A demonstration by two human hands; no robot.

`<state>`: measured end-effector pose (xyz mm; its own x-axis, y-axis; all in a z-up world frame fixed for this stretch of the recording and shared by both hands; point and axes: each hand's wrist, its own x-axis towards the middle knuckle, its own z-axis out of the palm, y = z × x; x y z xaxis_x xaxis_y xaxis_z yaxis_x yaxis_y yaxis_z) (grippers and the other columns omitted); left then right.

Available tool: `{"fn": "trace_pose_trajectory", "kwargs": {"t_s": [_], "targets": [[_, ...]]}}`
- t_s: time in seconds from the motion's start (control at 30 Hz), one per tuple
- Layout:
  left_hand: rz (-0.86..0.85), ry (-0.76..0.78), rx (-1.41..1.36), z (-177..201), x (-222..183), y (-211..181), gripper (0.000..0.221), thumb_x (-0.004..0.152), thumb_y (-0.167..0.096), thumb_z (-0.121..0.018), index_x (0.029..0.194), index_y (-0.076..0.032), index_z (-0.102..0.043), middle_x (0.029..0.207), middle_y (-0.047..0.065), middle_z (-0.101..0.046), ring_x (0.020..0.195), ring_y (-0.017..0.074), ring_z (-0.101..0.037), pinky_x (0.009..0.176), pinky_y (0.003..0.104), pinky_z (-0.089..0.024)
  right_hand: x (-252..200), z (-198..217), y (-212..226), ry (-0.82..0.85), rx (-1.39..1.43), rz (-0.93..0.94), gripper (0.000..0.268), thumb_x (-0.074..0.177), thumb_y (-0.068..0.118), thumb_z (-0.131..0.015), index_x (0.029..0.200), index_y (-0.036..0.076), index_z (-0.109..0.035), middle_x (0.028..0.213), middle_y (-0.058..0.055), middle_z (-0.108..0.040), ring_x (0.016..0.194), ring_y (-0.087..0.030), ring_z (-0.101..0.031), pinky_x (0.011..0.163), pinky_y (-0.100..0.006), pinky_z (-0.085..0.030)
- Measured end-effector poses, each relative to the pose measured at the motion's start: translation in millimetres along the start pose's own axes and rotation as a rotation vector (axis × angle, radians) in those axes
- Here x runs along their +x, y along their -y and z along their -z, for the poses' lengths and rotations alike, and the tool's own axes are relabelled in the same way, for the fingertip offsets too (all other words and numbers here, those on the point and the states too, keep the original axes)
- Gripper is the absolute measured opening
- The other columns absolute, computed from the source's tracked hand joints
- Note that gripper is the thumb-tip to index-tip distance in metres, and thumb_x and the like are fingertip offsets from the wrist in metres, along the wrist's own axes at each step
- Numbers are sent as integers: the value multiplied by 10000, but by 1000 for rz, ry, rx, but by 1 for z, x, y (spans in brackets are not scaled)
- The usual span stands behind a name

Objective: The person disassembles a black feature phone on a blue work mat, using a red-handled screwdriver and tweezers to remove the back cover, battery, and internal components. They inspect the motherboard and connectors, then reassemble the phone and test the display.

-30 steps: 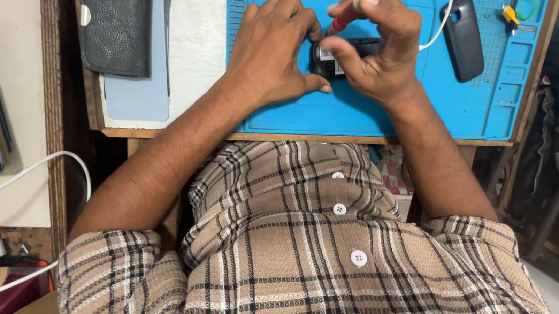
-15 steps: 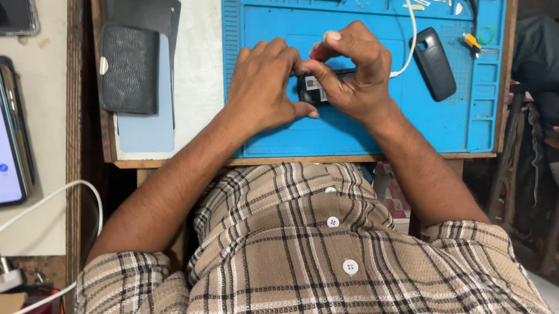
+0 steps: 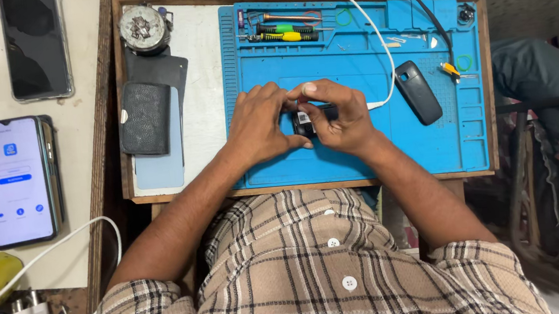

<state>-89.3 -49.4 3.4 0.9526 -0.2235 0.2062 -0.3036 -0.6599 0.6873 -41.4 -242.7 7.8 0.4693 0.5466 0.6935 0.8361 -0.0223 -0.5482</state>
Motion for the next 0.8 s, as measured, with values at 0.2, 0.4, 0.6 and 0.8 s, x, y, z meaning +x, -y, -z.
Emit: {"fn": "trace_pose_trajectory", "kwargs": {"t_s": [0.2, 0.4, 0.6, 0.8], "targets": [[34, 70, 50, -1, -1, 3, 640, 542, -466, -989, 966, -107, -672, 950, 62, -632, 956, 290, -593, 822, 458, -420, 3, -6, 1, -22, -82, -55, 595, 852, -14, -840, 1317, 138, -502, 996, -92, -695, 865, -236, -692, 737, -352, -567], [-32, 15, 52, 7, 1, -1, 665, 512, -484, -979, 988, -111, -703, 928, 64, -639, 927, 297, -605, 812, 462, -433, 11, -6, 8, -15, 116, 2, 536, 945, -50, -732, 1367, 131, -457, 1112, -150, -674, 954, -282, -696, 812, -377, -597], [-38, 52, 15, 10, -1, 4, 704, 532, -526, -973, 1014, -91, -700, 901, 75, -631, 904, 297, -602, 813, 456, -436, 5, -3, 4, -26, 9, -63, 553, 916, -52, -787, 1341, 148, -495, 1071, -90, -704, 926, -231, -702, 798, -342, -592], [-41, 9, 25, 5, -2, 5, 616, 561, -489, -958, 959, -94, -704, 936, 62, -653, 926, 285, -615, 824, 450, -443, 3, -3, -1, -26, 9, -27, 639, 856, -35, -832, 1364, 121, -477, 1122, -146, -692, 910, -236, -697, 796, -344, -593]]}}
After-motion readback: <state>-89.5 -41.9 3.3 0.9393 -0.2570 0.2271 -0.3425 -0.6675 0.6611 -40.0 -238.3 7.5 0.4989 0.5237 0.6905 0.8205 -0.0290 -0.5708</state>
